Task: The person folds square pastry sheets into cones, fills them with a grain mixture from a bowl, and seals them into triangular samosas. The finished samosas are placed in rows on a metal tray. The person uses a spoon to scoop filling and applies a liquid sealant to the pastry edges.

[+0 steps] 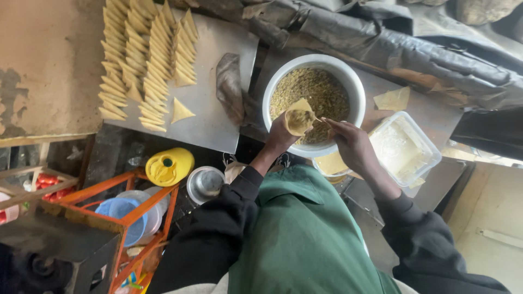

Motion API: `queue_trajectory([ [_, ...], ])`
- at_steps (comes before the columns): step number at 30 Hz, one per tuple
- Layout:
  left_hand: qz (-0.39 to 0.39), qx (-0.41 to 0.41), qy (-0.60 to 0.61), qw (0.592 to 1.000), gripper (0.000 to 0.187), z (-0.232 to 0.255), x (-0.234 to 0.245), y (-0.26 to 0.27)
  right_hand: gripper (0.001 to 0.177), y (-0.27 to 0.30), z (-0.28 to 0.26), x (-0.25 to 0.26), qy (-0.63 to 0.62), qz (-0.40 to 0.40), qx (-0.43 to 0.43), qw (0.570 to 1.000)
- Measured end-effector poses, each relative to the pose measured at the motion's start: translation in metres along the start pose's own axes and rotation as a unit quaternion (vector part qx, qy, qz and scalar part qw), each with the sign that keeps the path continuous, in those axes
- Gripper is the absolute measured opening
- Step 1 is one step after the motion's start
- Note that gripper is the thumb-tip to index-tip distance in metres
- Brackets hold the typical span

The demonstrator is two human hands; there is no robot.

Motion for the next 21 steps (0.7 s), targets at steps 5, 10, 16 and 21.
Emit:
queue_trajectory([
  [5,-0.024,-0.070,0.015,0.997,0.055,0.046,-0.031,-0.027,0.044,0.026,-0.005,0.060,0.028,0.148,-0.070,0.986],
  [10,-0.017,-0.151,0.002,0.988,0.046,0.090,-0.023,-0.043,0.036,0.027,0.034,0.029,0.149,0.167,-0.072,0.972],
  [16,-0.041,-0.056,0.299,0.952,0.042,0.107,-0.015,-0.050,0.035,0.015,0.063,-0.067,0.191,0.044,-0.026,0.980],
  [21,-0.025,-0.116,0.067,0.991,0.033,0.134,-0.016,-0.048,0.036,0.013,0.028,-0.061,0.177,0.033,0.052,0.982],
])
Point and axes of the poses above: each hand's wrist, its own y-axis away from the middle knuckle, its own x-axis out of the back of the hand, z = x × y, the point moved 10 cm from there along -y, towards the middle knuckle, and after that the axes turned 13 degrees about y, right-handed, at the moved point
